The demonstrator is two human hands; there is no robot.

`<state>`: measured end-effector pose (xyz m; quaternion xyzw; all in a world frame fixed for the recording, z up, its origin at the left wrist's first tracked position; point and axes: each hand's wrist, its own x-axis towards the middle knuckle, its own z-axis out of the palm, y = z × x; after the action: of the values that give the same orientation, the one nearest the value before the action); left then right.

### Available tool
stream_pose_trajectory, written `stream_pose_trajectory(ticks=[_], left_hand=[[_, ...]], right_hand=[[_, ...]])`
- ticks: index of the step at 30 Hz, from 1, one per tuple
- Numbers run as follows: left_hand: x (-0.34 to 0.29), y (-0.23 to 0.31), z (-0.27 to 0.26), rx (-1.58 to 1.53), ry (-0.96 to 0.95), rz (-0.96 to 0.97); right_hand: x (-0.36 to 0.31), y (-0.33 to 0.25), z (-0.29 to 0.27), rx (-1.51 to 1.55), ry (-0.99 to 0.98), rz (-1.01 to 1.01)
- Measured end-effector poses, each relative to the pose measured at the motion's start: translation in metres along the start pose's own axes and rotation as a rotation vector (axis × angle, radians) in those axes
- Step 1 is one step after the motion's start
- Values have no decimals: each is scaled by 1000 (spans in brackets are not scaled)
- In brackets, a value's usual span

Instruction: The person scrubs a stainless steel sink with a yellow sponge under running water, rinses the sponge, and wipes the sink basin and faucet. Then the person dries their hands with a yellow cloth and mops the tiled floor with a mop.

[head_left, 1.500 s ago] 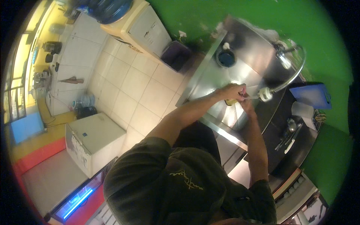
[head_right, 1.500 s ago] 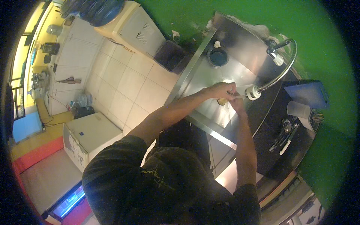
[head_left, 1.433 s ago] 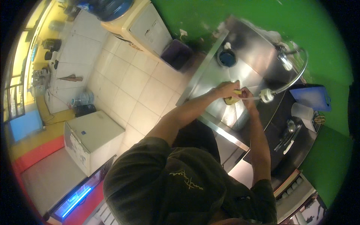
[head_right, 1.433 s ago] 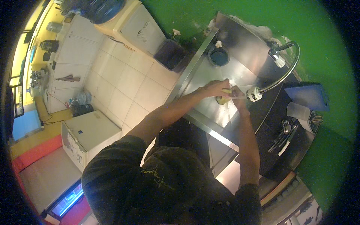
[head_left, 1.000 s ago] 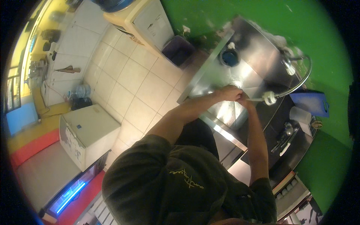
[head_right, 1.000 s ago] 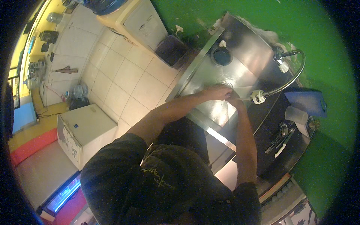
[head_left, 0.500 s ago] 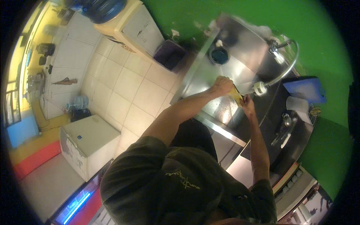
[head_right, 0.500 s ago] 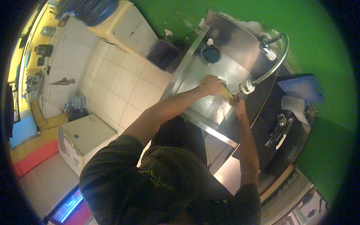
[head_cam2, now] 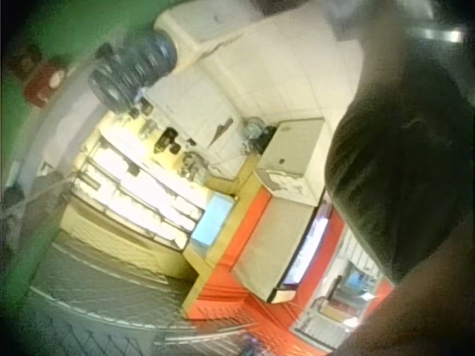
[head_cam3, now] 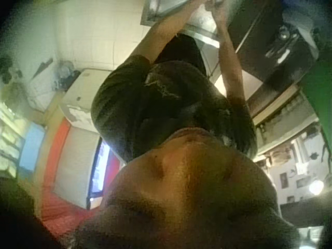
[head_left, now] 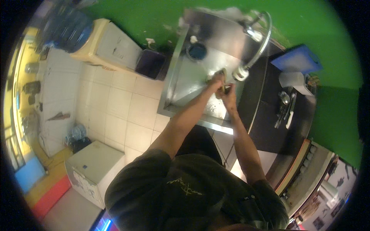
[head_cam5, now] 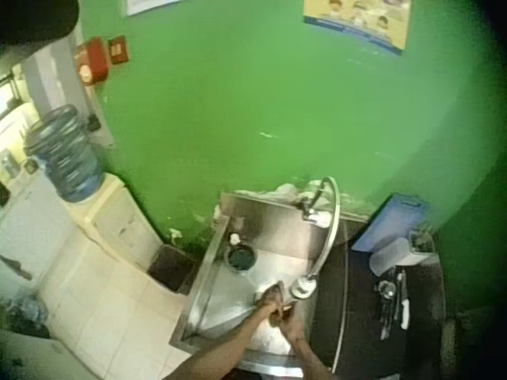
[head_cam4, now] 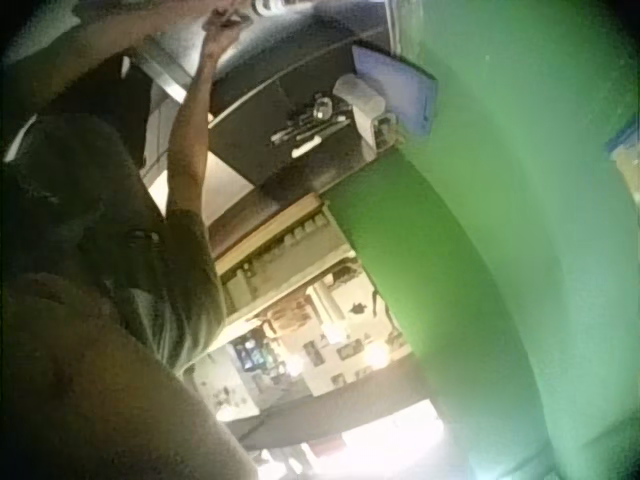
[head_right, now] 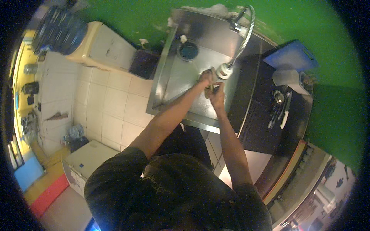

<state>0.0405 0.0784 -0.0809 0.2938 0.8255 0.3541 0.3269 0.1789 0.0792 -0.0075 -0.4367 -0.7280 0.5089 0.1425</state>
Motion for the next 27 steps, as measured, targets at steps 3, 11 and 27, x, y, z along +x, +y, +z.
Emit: stream_pose_trajectory(ticks=[3, 11, 27], left_hand=[[9, -6, 2, -568, -72, -373], [-28, 15, -55, -2, -173, -75], [-62, -27, -156, 322, -504, 52]], right_hand=[[2, 7, -4, -171, -108, 130], [36, -1, -16, 149, -90, -221], [71, -20, 0, -295, -629, -287]])
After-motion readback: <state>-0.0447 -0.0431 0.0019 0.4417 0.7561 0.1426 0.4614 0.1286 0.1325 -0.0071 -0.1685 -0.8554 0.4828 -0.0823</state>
